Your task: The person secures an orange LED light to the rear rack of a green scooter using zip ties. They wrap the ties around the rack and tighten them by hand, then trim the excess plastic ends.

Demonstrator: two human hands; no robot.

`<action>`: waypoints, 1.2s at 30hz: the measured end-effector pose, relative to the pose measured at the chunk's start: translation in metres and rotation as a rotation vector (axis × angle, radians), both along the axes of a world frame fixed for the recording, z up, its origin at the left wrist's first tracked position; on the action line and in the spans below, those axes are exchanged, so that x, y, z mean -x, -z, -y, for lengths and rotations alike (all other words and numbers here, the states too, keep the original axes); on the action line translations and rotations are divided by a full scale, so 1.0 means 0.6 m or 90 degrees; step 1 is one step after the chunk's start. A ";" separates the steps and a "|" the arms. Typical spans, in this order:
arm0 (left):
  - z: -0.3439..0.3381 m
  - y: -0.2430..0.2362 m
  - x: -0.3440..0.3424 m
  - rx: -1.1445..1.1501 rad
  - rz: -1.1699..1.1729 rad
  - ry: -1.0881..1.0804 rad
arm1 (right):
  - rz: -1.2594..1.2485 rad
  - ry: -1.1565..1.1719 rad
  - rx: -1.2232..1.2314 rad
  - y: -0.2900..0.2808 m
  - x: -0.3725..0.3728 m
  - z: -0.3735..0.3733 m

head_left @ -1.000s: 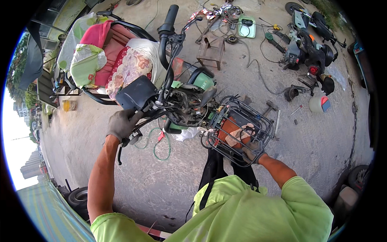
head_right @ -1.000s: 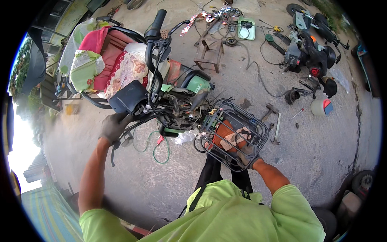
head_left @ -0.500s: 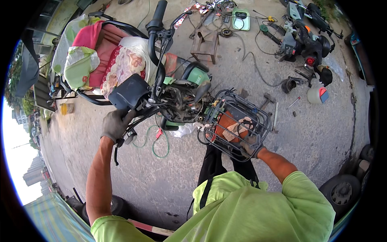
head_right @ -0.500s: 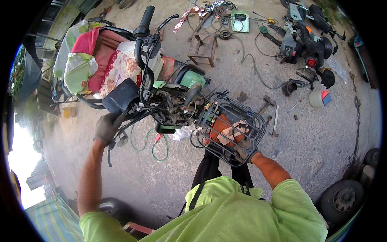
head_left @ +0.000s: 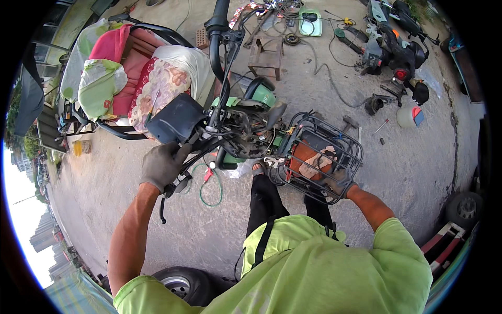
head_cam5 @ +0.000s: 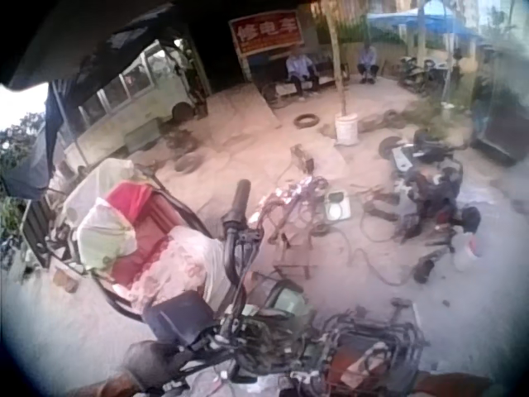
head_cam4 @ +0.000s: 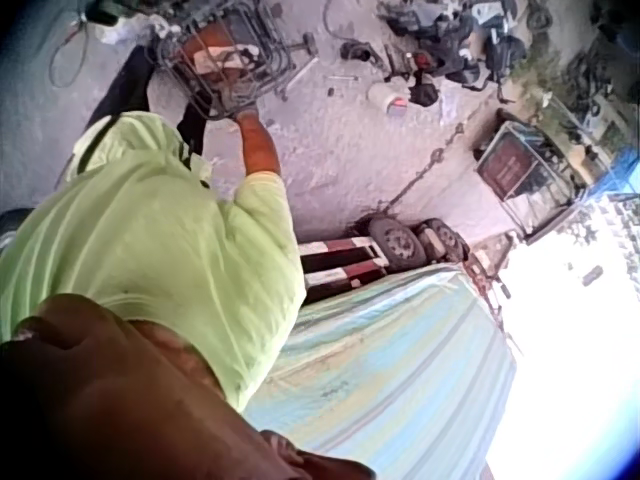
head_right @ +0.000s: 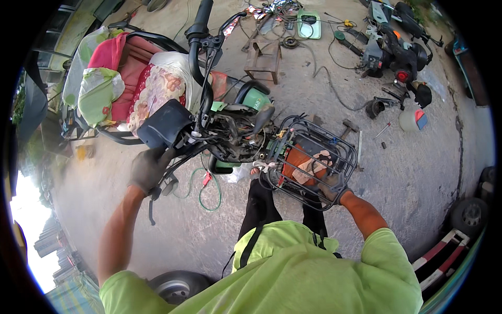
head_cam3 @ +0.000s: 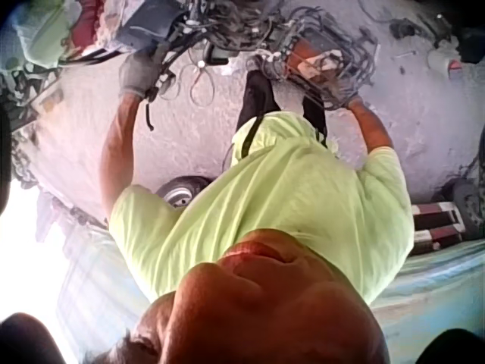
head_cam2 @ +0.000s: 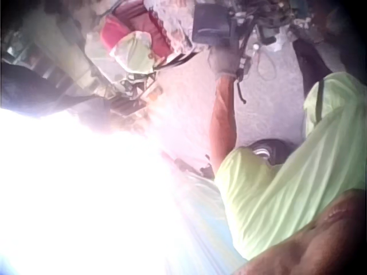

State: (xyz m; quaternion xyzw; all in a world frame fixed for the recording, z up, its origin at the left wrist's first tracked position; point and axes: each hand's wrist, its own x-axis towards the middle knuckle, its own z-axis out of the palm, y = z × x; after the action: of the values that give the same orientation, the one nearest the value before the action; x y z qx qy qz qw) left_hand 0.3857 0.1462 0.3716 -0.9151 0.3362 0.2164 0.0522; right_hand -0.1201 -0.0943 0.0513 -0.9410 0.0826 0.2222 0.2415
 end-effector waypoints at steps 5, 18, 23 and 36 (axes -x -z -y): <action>0.001 -0.005 -0.013 0.041 -0.094 0.050 | 0.023 -0.008 0.066 -0.091 -0.038 -0.009; -0.018 0.002 -0.059 0.112 -0.201 0.217 | -0.194 0.240 0.183 -0.216 0.025 -0.165; -0.017 -0.004 -0.058 0.104 -0.220 0.213 | -0.388 0.281 0.143 -0.242 0.003 -0.173; -0.079 -0.012 -0.143 0.485 -0.203 -0.194 | -0.275 0.634 -0.266 -0.185 -0.021 -0.177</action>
State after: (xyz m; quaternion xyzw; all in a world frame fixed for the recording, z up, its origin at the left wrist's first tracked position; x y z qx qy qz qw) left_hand 0.4717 0.1938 0.3788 -0.8634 0.2572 0.2207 -0.3737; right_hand -0.1076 0.0122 0.1622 -0.6544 0.5170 0.2804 0.4752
